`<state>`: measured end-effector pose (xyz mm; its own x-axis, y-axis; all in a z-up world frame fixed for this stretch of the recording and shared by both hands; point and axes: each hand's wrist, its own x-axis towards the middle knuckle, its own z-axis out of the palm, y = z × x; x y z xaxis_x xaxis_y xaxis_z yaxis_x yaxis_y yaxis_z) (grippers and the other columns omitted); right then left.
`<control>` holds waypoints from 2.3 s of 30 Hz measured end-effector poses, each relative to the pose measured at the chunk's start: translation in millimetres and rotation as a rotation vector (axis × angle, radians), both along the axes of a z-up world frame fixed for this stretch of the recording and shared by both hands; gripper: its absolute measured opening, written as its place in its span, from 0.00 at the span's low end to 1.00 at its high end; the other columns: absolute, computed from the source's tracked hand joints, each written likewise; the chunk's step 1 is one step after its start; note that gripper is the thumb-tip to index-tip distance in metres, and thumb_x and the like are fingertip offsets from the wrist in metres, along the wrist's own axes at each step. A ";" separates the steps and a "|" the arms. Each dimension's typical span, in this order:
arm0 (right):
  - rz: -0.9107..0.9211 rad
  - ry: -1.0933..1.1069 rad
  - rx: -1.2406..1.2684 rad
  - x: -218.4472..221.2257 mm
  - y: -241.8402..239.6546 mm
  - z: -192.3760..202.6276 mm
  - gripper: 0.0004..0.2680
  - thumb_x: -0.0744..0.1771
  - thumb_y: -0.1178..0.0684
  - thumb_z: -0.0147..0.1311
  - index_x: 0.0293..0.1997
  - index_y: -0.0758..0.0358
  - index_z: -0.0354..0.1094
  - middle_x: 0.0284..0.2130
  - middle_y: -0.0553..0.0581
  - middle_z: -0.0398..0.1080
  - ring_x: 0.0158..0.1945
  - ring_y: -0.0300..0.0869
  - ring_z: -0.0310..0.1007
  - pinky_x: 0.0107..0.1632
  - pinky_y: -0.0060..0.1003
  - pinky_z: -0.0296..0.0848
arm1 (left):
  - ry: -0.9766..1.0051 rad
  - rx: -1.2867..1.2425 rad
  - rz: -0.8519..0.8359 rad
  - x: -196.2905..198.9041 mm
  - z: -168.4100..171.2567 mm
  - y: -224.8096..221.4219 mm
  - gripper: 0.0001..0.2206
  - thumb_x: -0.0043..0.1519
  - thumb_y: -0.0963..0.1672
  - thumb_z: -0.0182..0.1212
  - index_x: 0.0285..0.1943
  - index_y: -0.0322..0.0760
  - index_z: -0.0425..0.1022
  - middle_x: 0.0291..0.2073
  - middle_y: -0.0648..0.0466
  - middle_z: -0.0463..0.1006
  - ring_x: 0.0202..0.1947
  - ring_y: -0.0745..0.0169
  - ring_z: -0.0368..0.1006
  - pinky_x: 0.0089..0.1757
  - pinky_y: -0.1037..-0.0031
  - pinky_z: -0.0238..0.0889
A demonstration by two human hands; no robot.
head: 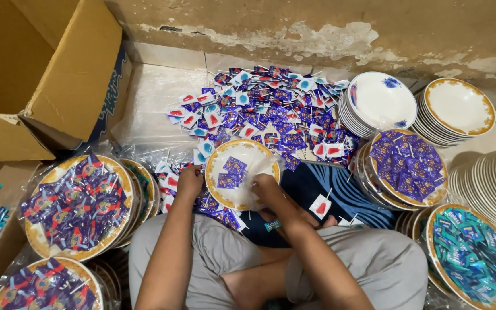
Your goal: Arranging small candy packets onto decorative plates while sitting on the floor.
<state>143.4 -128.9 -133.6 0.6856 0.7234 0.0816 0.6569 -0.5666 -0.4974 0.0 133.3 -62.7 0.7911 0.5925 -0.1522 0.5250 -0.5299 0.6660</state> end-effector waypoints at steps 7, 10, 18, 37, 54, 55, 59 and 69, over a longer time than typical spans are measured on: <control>-0.213 0.100 -0.039 8.6 -68.2 89.7 0.05 0.63 0.50 0.57 0.34 0.54 0.77 0.30 0.57 0.77 0.41 0.55 0.77 0.46 0.47 0.76 | -0.005 -0.015 -0.018 7.1 -19.0 3.6 0.17 0.58 0.42 0.61 0.56 0.37 0.80 0.42 0.45 0.82 0.52 0.45 0.76 0.53 0.60 0.69; -0.274 0.186 -0.148 8.3 -80.5 73.0 0.04 0.61 0.49 0.59 0.26 0.52 0.78 0.24 0.52 0.78 0.35 0.51 0.78 0.43 0.40 0.75 | -0.011 0.020 -0.047 8.4 -22.9 6.0 0.16 0.59 0.42 0.61 0.57 0.36 0.80 0.42 0.43 0.82 0.52 0.43 0.76 0.53 0.59 0.69; -0.357 0.208 -0.254 4.9 -74.6 31.6 0.09 0.60 0.48 0.58 0.30 0.63 0.77 0.29 0.61 0.78 0.41 0.57 0.79 0.47 0.46 0.78 | -0.020 -0.001 -0.071 -1.9 -0.9 -6.9 0.16 0.60 0.40 0.59 0.58 0.38 0.79 0.42 0.43 0.82 0.53 0.42 0.75 0.54 0.59 0.68; -0.654 0.268 -0.266 66.9 -161.1 13.4 0.02 0.62 0.68 0.57 0.28 0.74 0.75 0.20 0.67 0.72 0.26 0.49 0.79 0.28 0.38 0.82 | 0.007 0.035 -0.099 -13.4 36.7 -19.2 0.17 0.59 0.40 0.61 0.58 0.36 0.79 0.44 0.43 0.80 0.53 0.42 0.75 0.56 0.60 0.66; -0.653 0.285 -0.301 -4.7 -127.8 172.6 0.03 0.62 0.66 0.57 0.30 0.78 0.75 0.23 0.73 0.73 0.33 0.58 0.78 0.36 0.50 0.79 | 0.065 0.057 -0.100 0.3 6.8 -9.3 0.16 0.60 0.42 0.62 0.58 0.40 0.79 0.45 0.42 0.77 0.54 0.39 0.75 0.56 0.58 0.66; -0.646 0.284 -0.301 -2.5 -127.7 179.9 0.03 0.62 0.66 0.57 0.30 0.78 0.75 0.23 0.73 0.73 0.33 0.58 0.78 0.36 0.50 0.79 | 0.064 0.057 -0.094 1.3 6.8 -7.2 0.16 0.60 0.42 0.62 0.58 0.40 0.79 0.45 0.42 0.77 0.54 0.39 0.75 0.56 0.58 0.66; -0.504 0.247 -0.398 0.2 -124.0 156.9 0.07 0.62 0.59 0.56 0.35 0.74 0.78 0.28 0.74 0.75 0.38 0.62 0.79 0.38 0.52 0.79 | 0.073 0.021 -0.087 -0.3 6.2 -10.2 0.17 0.60 0.43 0.60 0.58 0.39 0.79 0.46 0.41 0.76 0.54 0.38 0.74 0.56 0.57 0.67; -0.145 -0.189 -0.059 7.7 -9.1 14.7 0.04 0.62 0.59 0.55 0.30 0.71 0.74 0.23 0.65 0.70 0.30 0.59 0.77 0.34 0.49 0.77 | 0.063 -0.023 -0.123 -3.7 29.1 -16.8 0.18 0.61 0.42 0.57 0.61 0.34 0.75 0.48 0.39 0.75 0.57 0.36 0.72 0.57 0.55 0.64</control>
<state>151.2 -138.0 -119.0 0.7590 0.6259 0.1792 0.6452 -0.6859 -0.3366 -3.7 116.5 -33.6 0.8458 0.4879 -0.2159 0.4983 -0.5779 0.6463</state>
